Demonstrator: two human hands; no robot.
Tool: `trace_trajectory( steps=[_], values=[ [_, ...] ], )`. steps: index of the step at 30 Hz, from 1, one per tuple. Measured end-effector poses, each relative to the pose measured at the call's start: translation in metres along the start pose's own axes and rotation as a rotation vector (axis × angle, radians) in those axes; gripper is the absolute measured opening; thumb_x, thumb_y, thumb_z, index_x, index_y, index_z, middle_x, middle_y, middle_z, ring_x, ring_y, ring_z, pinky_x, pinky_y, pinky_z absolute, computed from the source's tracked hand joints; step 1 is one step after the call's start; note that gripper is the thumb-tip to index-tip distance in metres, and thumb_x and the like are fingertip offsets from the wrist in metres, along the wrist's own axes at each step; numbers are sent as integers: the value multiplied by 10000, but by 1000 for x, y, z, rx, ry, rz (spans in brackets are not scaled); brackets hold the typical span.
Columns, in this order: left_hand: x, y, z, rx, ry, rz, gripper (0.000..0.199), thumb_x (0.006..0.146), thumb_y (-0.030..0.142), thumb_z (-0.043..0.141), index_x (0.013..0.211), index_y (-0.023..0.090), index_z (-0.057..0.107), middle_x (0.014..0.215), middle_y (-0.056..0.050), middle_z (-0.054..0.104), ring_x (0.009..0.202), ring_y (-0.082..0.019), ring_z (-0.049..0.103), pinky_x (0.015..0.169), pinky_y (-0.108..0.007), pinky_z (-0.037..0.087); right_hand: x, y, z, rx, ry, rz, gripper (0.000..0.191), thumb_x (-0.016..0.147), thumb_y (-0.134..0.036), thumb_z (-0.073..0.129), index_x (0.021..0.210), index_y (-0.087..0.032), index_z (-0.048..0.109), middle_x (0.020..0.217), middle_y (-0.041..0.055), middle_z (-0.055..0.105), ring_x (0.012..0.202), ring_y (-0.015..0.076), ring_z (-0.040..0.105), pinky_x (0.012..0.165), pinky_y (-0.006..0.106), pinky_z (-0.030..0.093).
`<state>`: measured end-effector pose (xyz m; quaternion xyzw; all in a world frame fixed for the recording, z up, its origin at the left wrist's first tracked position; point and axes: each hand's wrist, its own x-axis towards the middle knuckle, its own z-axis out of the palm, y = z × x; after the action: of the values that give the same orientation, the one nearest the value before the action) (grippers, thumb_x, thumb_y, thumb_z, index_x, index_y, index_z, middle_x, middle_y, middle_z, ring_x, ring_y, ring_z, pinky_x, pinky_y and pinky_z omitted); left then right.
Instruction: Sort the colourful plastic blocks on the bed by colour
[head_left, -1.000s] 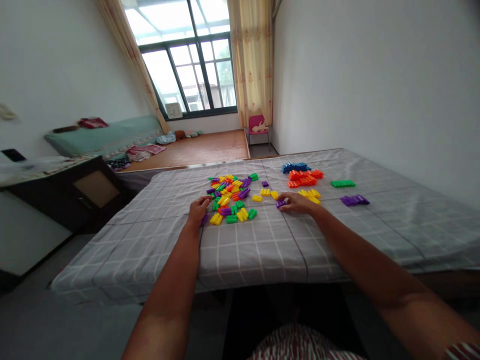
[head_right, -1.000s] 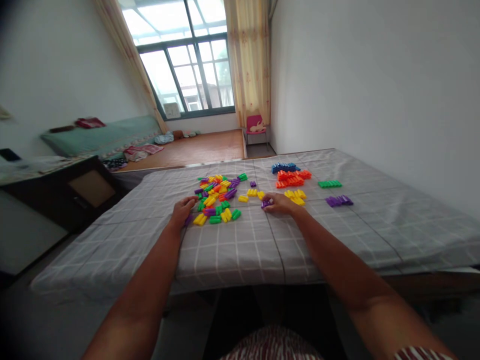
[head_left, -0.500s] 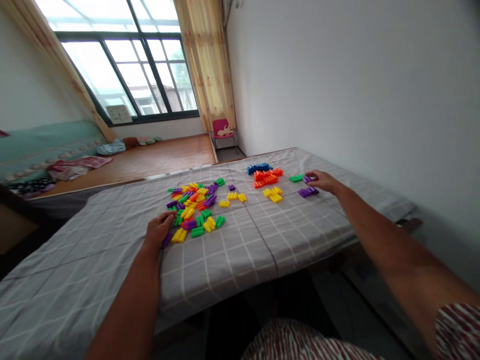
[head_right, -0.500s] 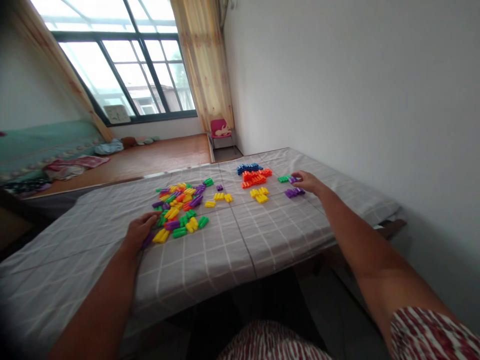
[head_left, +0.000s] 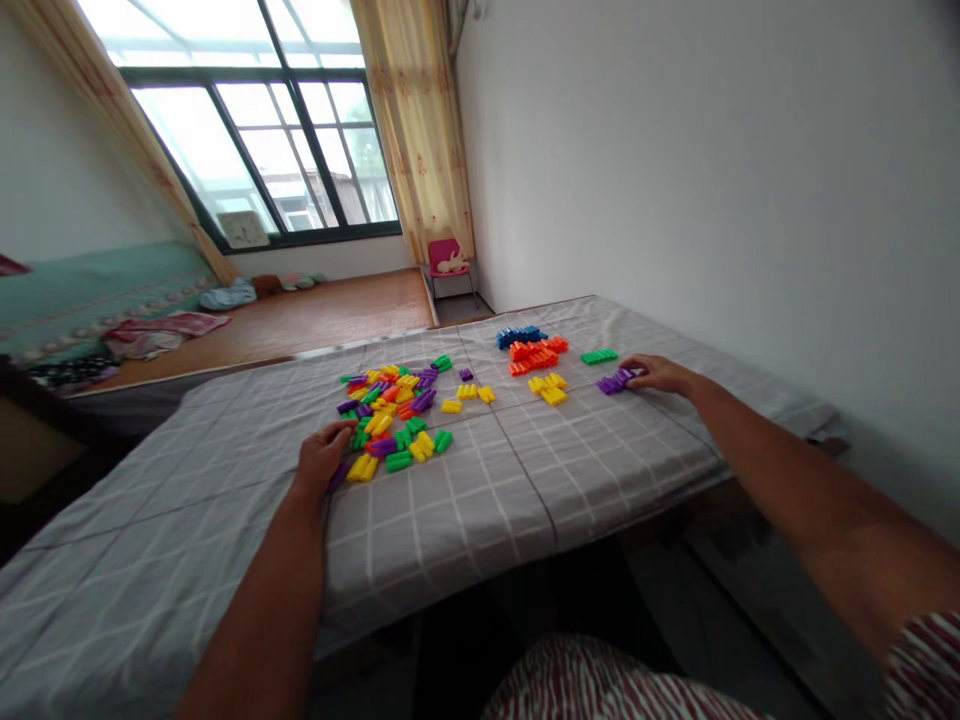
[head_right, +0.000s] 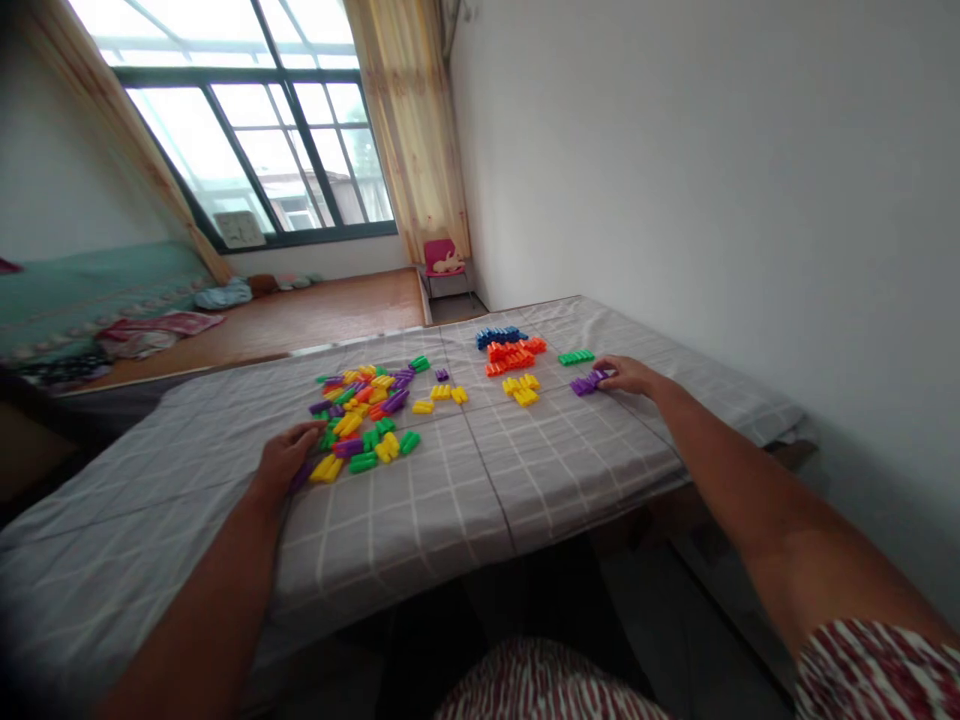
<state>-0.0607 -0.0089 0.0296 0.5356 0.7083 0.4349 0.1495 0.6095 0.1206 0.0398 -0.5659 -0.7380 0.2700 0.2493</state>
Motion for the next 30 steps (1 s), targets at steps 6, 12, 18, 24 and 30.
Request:
trace_trajectory(
  steps=[6,12,18,24,30],
  values=[
    [-3,2,4,-139,-3,-1,444,656,434,584,946,133,734,826,-55,738,805,-214,650,718,-280,493,3,-9,-9,-146,77,-63,697,672,-332,647,1347,-198,538,1419,126,492,850,228,672,740,366,557],
    [-4,0,11,-204,15,22,390,674,353,567,931,115,737,779,-51,721,724,-178,623,656,-259,470,30,-115,40,-338,114,-240,470,734,-181,552,1191,-214,658,1190,63,673,817,190,678,802,328,542],
    [-3,-10,14,-262,26,22,338,702,305,558,928,128,738,799,-50,723,731,-166,623,681,-256,473,53,-225,138,-238,-82,-507,300,806,-191,561,1067,-222,706,1038,32,728,817,160,681,793,287,530],
    [2,-17,18,-243,4,58,325,719,285,540,924,128,738,785,-44,716,682,-150,607,637,-248,463,80,-279,235,-248,-138,-576,324,860,-216,558,1166,-190,660,1179,89,678,965,203,664,904,343,488],
    [-1,-16,17,-219,0,60,304,735,241,524,918,135,742,736,-28,707,640,-141,595,595,-239,451,94,-288,281,-209,-190,-798,304,739,-157,653,1042,-171,680,1101,91,691,1052,227,620,954,367,450]
  ],
)
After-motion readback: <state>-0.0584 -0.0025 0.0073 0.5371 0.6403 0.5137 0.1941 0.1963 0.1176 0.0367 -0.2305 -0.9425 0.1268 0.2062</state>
